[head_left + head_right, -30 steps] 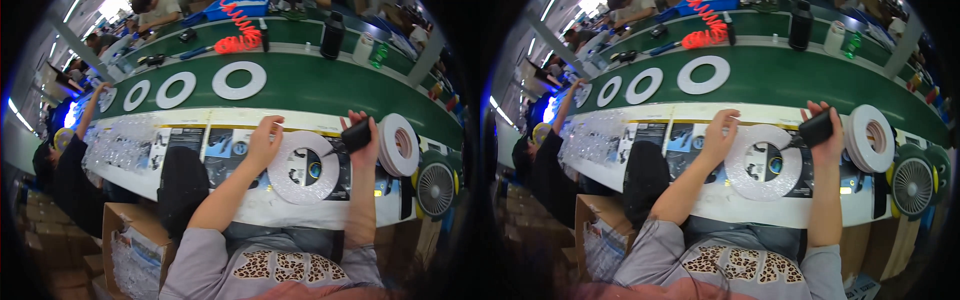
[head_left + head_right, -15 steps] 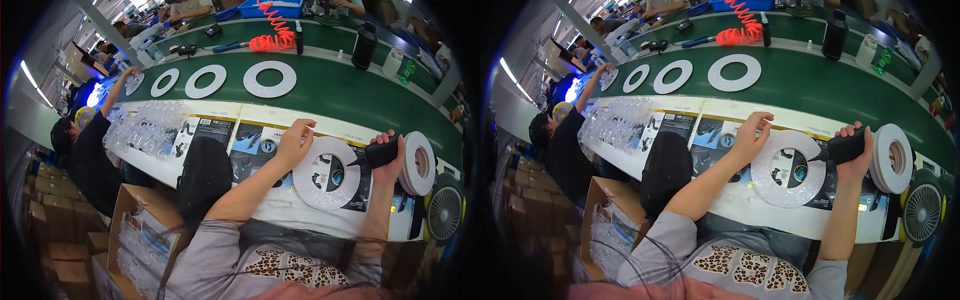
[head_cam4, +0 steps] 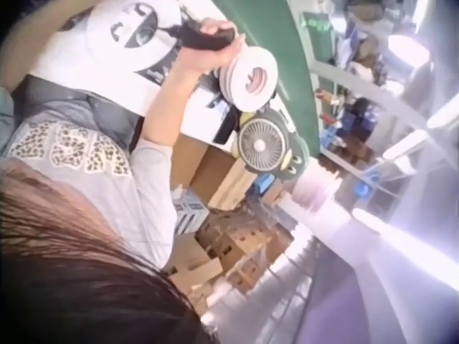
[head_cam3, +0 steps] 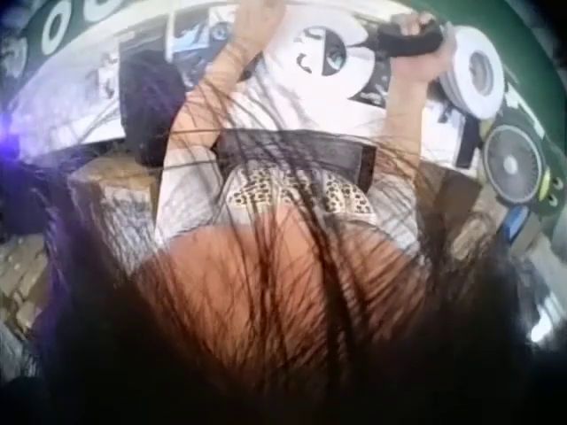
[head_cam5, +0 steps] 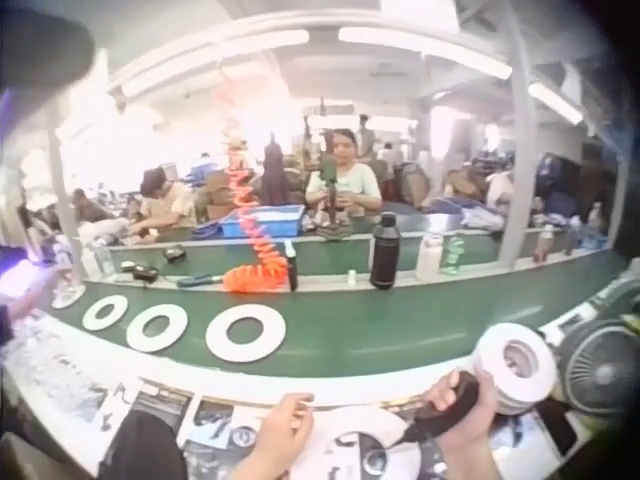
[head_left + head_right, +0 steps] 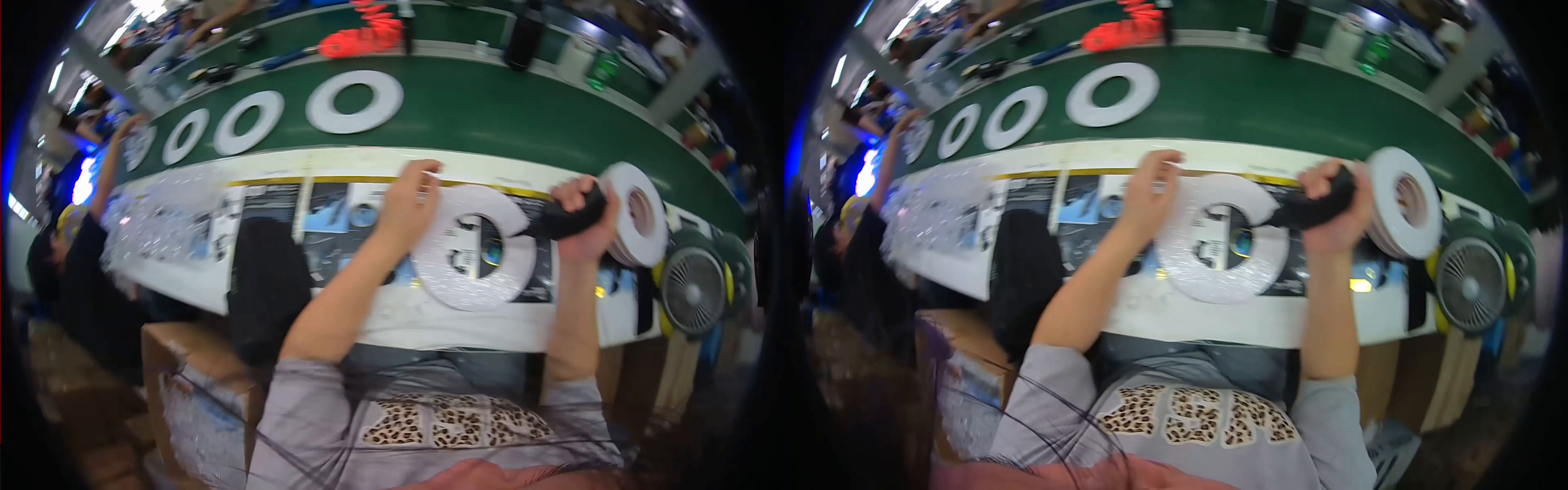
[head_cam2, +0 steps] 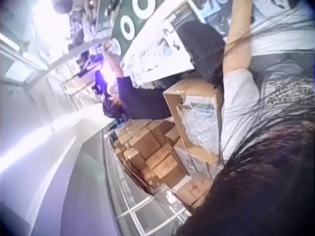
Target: Applying adhesive and assembling components for circular LED light boards on a factory line.
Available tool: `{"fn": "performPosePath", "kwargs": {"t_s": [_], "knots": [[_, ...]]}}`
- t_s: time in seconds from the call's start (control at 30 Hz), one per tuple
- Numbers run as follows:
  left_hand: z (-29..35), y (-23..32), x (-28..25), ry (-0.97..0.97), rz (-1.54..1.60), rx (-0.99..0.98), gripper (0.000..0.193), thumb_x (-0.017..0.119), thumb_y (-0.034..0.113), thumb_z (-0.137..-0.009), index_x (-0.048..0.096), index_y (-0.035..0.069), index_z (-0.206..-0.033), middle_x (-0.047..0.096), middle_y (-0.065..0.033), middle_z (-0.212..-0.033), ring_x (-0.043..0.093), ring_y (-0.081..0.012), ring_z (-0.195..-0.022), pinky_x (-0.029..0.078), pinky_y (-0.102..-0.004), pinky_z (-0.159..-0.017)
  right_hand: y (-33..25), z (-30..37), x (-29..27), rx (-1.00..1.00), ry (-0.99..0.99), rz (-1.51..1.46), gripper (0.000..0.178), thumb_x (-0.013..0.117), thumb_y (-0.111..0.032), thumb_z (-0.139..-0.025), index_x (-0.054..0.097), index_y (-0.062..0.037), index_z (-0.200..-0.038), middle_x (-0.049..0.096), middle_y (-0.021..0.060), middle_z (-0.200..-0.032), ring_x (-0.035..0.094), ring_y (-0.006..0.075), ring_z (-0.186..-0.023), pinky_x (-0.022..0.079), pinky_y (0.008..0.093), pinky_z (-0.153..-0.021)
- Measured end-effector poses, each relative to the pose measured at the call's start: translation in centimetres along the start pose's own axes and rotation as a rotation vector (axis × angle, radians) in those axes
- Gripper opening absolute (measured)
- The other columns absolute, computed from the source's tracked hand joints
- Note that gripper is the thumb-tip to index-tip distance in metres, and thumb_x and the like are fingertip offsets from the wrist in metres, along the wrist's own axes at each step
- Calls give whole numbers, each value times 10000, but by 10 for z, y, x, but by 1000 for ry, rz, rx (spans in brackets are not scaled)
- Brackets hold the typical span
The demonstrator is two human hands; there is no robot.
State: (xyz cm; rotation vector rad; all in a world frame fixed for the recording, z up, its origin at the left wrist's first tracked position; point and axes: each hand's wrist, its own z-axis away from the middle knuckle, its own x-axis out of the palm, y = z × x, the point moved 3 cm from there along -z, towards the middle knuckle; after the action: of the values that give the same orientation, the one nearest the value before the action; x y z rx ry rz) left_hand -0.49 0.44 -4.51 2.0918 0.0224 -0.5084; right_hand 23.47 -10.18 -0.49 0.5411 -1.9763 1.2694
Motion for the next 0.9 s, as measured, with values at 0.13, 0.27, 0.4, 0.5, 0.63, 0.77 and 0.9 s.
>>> {"fn": "performPosePath", "kwargs": {"t_s": [0.13, 0.27, 0.4, 0.5, 0.63, 0.77, 0.9], "knots": [[2, 2, -2, -16, 8, 33, 210, 561, 45, -904, 576, 22, -1112, 641, -124, -1033, 655, -240, -855, 530, -334, -727, 2, 2, 11, -6, 77, 126, 380, 409, -391, -950, 495, -57, -791, 443, 26, -624, 430, 144, -619, 400, 315, -763], [3, 6, 4, -31, 4, 15, 211, 561, 46, -909, 579, 27, -1118, 646, -111, -1049, 648, -219, -872, 526, -316, -723, -6, 5, 12, -18, 50, 225, 381, 407, -381, -949, 490, -54, -771, 450, 28, -618, 420, 136, -606, 397, 304, -748], [2, 10, 8, -45, 10, -6, 213, 563, 45, -907, 579, 24, -1119, 646, -110, -1044, 645, -217, -872, 524, -310, -723, -13, 5, 7, -8, 40, 231, 338, 422, -358, -945, 498, -52, -822, 471, 36, -660, 449, 144, -644, 426, 326, -805], [2, 7, 6, -42, -8, 21, 217, 563, 45, -906, 579, 23, -1121, 645, -116, -1047, 647, -222, -871, 524, -313, -724, -12, 5, 16, 0, 177, 163, 220, 507, -270, -918, 513, -53, -955, 513, 58, -788, 512, 167, -775, 447, 376, -910], [1, 1, 4, -40, -7, 8, 218, 559, 41, -906, 579, 23, -1123, 644, -121, -1051, 650, -227, -868, 525, -318, -729, -18, 9, 33, 10, 111, 257, 362, 643, -98, -818, 478, -80, -1140, 527, 83, -966, 536, 209, -975, 460, 412, -959], [2, 5, 6, -54, -4, 1, 210, 543, 51, -927, 578, 22, -1132, 648, -100, -1051, 631, -184, -892, 508, -289, -759, -29, 18, 45, -78, 92, 531, 392, 650, -186, -846, 459, -85, -1173, 513, 71, -922, 538, 195, -869, 468, 365, -879], [3, 6, 6, -47, -8, 22, 215, 556, 42, -907, 581, 28, -1121, 647, -118, -1059, 655, -225, -877, 527, -320, -735, -22, 29, 39, -147, -44, 423, 510, 484, -531, -944, 481, -63, -1147, 464, 41, -821, 468, 142, -716, 410, 308, -735]]}}
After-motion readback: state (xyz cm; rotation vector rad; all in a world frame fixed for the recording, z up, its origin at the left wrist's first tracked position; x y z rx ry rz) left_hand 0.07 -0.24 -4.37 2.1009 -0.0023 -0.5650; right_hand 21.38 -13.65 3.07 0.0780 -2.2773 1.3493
